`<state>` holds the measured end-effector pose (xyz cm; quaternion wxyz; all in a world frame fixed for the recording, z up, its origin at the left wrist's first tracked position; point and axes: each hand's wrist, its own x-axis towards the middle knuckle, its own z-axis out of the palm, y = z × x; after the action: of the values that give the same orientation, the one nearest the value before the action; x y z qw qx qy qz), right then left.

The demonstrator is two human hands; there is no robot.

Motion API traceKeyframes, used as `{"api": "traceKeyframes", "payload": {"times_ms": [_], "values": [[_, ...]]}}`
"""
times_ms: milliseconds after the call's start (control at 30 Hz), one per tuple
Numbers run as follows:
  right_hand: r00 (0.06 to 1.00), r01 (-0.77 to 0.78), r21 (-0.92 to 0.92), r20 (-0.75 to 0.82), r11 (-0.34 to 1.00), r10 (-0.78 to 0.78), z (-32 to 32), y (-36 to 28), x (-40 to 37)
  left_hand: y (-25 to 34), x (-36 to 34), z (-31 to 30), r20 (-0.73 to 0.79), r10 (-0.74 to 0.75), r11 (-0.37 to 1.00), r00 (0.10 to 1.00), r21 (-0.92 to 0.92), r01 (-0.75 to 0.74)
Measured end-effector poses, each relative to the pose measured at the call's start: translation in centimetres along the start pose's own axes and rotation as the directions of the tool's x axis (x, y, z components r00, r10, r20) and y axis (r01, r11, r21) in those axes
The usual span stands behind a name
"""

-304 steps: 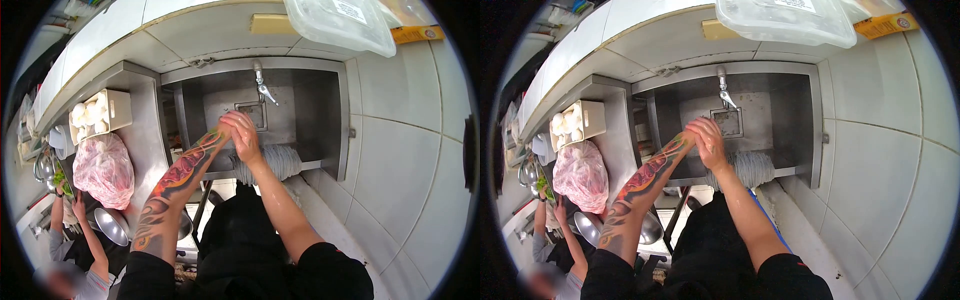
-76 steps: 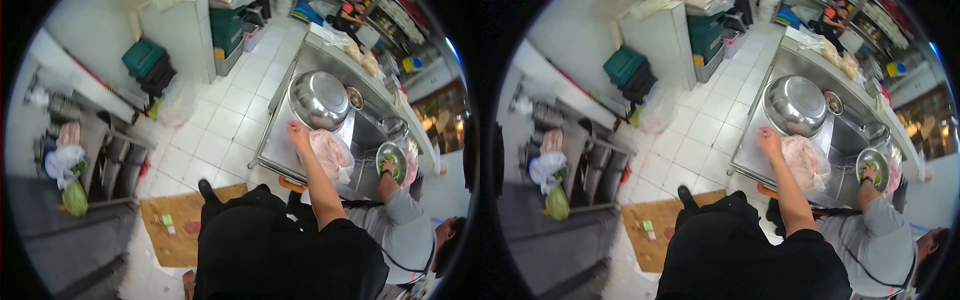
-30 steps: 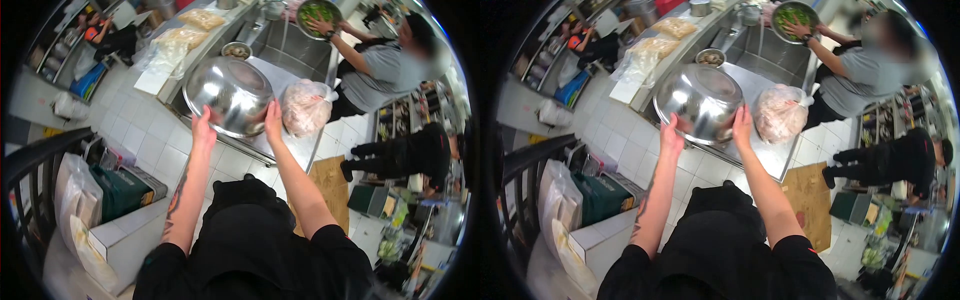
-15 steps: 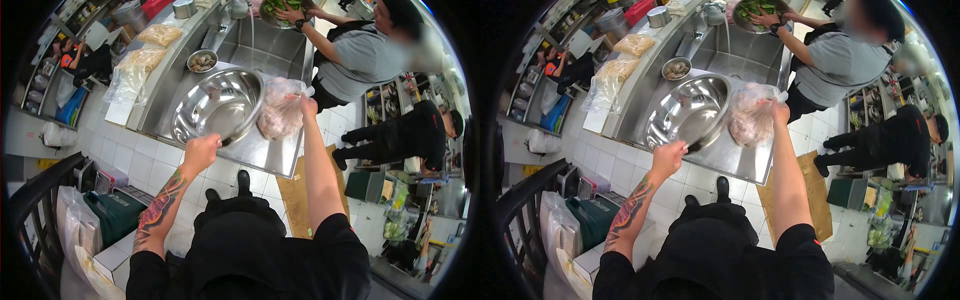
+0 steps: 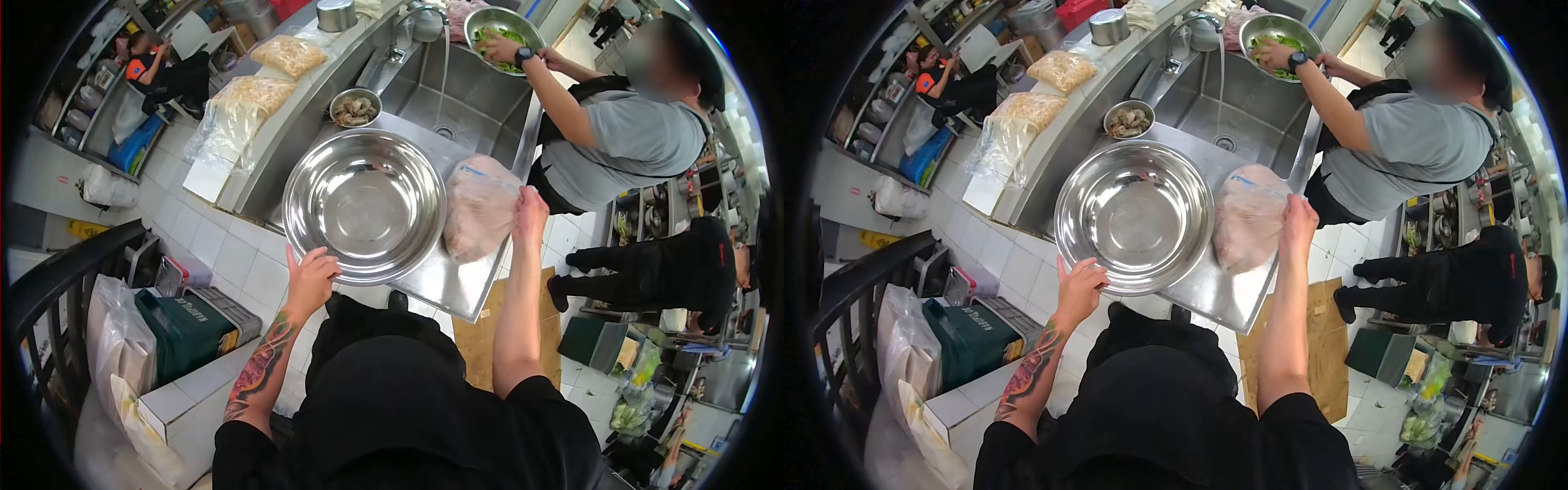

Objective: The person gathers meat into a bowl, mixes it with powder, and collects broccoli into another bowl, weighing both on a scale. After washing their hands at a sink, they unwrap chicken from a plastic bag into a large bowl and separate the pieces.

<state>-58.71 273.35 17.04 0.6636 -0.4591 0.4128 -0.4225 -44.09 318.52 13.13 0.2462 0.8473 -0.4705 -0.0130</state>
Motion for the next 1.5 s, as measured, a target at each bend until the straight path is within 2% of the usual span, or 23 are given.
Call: {"api": "traceKeyframes", "payload": {"times_ms": [67, 100, 200, 333, 367, 500, 567, 600, 667, 767, 800, 867, 1000, 1100, 1133, 1167, 1200, 1233, 1300, 1367, 1433, 1467, 1500], "values": [[0.992, 0.056, -0.078, 0.118, 0.995, -0.046, 2.1, -3.2, -1.9, -0.9, 0.3, -0.8, -0.019, -0.023, 1.000, 1.000, -0.008, 0.023], [0.987, 0.132, -0.140, 0.115, 0.981, -0.116, 2.9, -4.7, -2.9, -1.6, 0.5, -1.1, 0.045, 0.019, 1.000, 0.999, -0.024, -0.018], [0.957, 0.263, -0.101, 0.157, 0.960, -0.245, 4.8, -10.4, -4.9, -2.4, 1.3, -2.0, 0.139, 0.087, 0.992, 0.986, -0.107, -0.073], [0.962, 0.184, -0.147, 0.229, 0.972, -0.148, 10.4, -16.5, -9.7, -2.9, 1.7, -3.6, 0.223, 0.162, 0.979, 0.961, -0.161, -0.127], [0.963, 0.178, -0.151, 0.230, 0.972, -0.141, 11.2, -17.4, -10.4, -2.9, 1.8, -4.7, 0.324, 0.142, 0.989, 0.935, -0.092, -0.118], [0.948, 0.226, -0.205, 0.271, 0.952, -0.166, 13.7, -19.5, -14.8, -2.1, 5.5, -8.3, 0.181, 0.172, 0.977, 0.968, -0.154, -0.144], [0.940, 0.263, -0.301, 0.295, 0.917, -0.173, 15.1, -18.3, -16.8, -0.8, 10.2, -9.8, 0.043, 0.319, 0.858, 0.947, -0.438, -0.269], [0.907, 0.326, -0.352, 0.377, 0.877, -0.186, 15.7, -17.4, -16.8, -0.2, 12.2, -10.1, 0.048, 0.338, 0.851, 0.940, -0.441, -0.284], [0.892, 0.399, -0.463, 0.394, 0.791, -0.219, 17.8, -14.5, -17.1, 0.5, 15.7, -10.4, -0.126, 0.418, 0.823, 0.900, -0.366, -0.434], [0.887, 0.326, -0.429, 0.447, 0.842, -0.116, 20.4, -9.2, -16.6, -1.6, 17.9, -9.8, -0.215, 0.421, 0.833, 0.881, -0.292, -0.469], [0.885, 0.326, -0.423, 0.451, 0.845, -0.115, 20.9, -7.4, -16.5, -2.8, 17.6, -9.4, -0.214, 0.419, 0.837, 0.882, -0.285, -0.467], [0.894, 0.153, -0.357, 0.447, 0.922, 0.025, 21.8, -4.2, -16.3, -5.6, 16.7, -7.7, -0.130, 0.400, 0.896, 0.907, -0.154, -0.417], [0.852, 0.152, -0.491, 0.505, 0.858, 0.137, 22.4, 2.0, -14.2, -8.2, 15.1, -2.8, -0.096, 0.378, 0.917, 0.921, -0.096, -0.387], [0.913, 0.109, -0.530, 0.388, 0.841, 0.126, 21.7, 4.2, -12.5, -8.0, 15.3, -0.3, -0.144, 0.182, 0.947, 0.973, -0.241, -0.213], [0.922, 0.340, -0.546, 0.352, 0.766, -0.158, 20.5, 4.7, -12.1, -8.1, 15.4, 0.4, -0.140, 0.182, 0.947, 0.973, -0.242, -0.212], [0.844, 0.535, -0.571, 0.320, 0.623, -0.431, 19.0, 5.0, -11.8, -8.1, 15.7, 1.0, -0.138, 0.056, 0.935, 0.989, -0.341, -0.101], [0.681, 0.678, -0.600, 0.295, 0.425, -0.671, 18.0, 5.1, -11.6, -8.1, 16.3, 1.6, -0.127, -0.067, 0.900, 0.990, -0.435, 0.005], [0.880, 0.472, -0.613, 0.285, 0.633, -0.380, 16.6, 5.2, -13.1, -8.1, 16.8, 2.3, -0.128, -0.062, 0.901, 0.990, -0.435, 0.000], [0.901, 0.396, -0.634, 0.407, 0.664, -0.148, 15.4, 7.9, -16.1, -8.1, 17.3, 3.8, 0.052, -0.233, 0.806, 0.971, -0.549, 0.223], [0.666, 0.746, -0.540, 0.603, 0.390, -0.438, 16.4, 10.7, -17.8, -7.5, 17.4, 5.3, 0.038, -0.254, 0.783, 0.966, -0.579, 0.229], [0.729, 0.681, -0.659, 0.564, 0.320, -0.389, 18.6, 11.0, -18.5, -7.5, 17.9, 6.8, 0.018, -0.282, 0.758, 0.959, -0.608, 0.234], [0.782, 0.610, -0.755, 0.523, 0.241, -0.340, 19.3, 10.9, -18.6, -7.9, 18.1, 7.5, 0.015, -0.308, 0.687, 0.951, -0.688, 0.233], [0.787, 0.603, -0.758, 0.515, 0.248, -0.340, 19.6, 10.7, -18.2, -7.8, 18.4, 7.2, 0.016, -0.332, 0.610, 0.943, -0.759, 0.227]]}}
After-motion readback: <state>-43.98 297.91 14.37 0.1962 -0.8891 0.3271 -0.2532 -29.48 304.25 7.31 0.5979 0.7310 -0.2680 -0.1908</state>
